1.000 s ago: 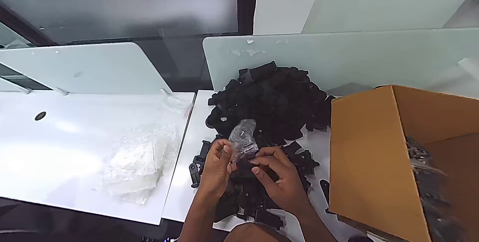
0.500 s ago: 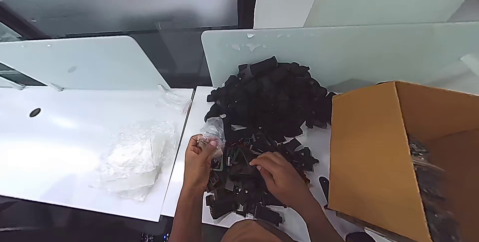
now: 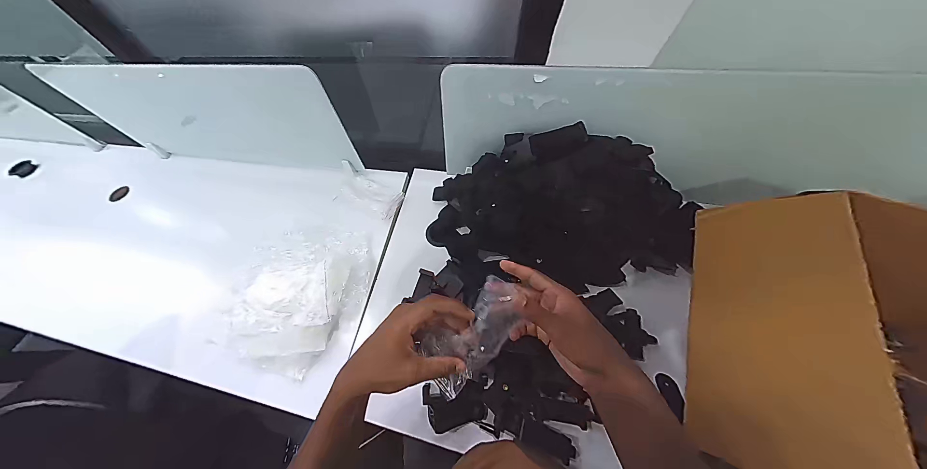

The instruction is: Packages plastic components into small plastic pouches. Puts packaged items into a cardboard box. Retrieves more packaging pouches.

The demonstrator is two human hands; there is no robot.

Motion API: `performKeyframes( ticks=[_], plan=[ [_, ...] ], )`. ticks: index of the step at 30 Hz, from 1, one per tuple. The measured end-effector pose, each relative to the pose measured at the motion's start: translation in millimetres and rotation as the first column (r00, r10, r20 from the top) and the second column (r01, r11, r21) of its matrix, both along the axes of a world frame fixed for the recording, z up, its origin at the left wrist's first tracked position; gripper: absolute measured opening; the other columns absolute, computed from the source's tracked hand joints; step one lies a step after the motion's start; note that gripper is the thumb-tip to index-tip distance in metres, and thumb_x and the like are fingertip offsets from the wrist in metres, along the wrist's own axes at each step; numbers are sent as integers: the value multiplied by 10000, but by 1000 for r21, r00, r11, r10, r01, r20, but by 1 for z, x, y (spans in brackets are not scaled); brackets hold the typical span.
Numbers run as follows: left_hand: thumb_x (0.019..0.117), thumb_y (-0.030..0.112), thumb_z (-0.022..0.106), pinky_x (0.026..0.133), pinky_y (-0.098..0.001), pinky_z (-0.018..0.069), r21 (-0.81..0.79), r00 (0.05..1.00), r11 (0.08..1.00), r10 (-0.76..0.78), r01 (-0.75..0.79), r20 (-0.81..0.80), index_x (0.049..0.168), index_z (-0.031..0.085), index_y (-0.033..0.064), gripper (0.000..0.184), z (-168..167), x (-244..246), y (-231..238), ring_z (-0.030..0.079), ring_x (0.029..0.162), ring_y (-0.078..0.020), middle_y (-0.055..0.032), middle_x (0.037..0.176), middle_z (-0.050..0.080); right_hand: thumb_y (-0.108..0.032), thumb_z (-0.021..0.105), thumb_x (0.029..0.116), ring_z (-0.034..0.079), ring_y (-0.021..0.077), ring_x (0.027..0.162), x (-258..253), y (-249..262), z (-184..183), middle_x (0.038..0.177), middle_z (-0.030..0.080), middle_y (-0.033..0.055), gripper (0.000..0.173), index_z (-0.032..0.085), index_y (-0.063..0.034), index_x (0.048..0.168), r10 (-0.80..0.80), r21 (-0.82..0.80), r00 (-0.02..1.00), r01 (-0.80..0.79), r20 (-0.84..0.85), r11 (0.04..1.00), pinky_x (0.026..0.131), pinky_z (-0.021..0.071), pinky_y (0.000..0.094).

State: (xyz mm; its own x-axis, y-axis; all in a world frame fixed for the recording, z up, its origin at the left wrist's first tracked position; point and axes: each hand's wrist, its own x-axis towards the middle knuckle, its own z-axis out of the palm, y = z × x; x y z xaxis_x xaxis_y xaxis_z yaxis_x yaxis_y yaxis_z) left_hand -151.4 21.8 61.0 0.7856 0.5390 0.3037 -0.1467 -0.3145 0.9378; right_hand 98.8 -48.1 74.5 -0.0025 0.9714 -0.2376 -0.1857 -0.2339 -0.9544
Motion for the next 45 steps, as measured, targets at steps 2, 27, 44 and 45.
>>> performKeyframes(
  ticks=[2, 27, 44, 45],
  plan=[
    [828, 49, 827, 964, -302, 580, 118, 993, 993, -3, 17, -117, 1291, 578, 10, 526, 4, -9, 10, 671, 1095, -106, -66, 1215, 680, -169, 751, 910, 722, 190, 972, -8, 13, 0, 1130, 726, 117, 591, 532, -5, 1433, 58, 21, 996, -57, -66, 998, 806, 620, 323],
    [905, 4, 676, 963, -658, 491, 508, 376, 805, 592, -306, -713, 1126, 729, 5, 227, -98, -93, 391, 642, 1108, -450, -260, 1141, 679, -58, 589, 969, 695, 395, 933, -139, 347, -116, 975, 698, 209, 193, 653, -59, 1151, 123, -53, 474, -159, 872, 986, 776, 548, 581],
    [916, 75, 608, 949, -584, 498, 726, 562, 685, 623, -56, -544, 1169, 716, 53, 276, -8, 38, 209, 547, 1215, -410, -166, 1256, 632, -239, 604, 1013, 683, 243, 783, -36, 205, 4, 886, 712, 101, 219, 749, -80, 1052, 323, -157, 304, -465, 896, 871, 735, 556, 493],
    [916, 95, 630, 933, -574, 507, 732, 639, 680, 581, -42, -504, 1170, 712, 57, 269, 4, 57, 185, 573, 1175, -401, -160, 1209, 653, -244, 610, 1014, 671, 211, 735, -21, 180, 17, 855, 706, 81, 211, 752, -89, 1038, 340, -186, 302, -439, 891, 879, 703, 555, 458]
  ],
)
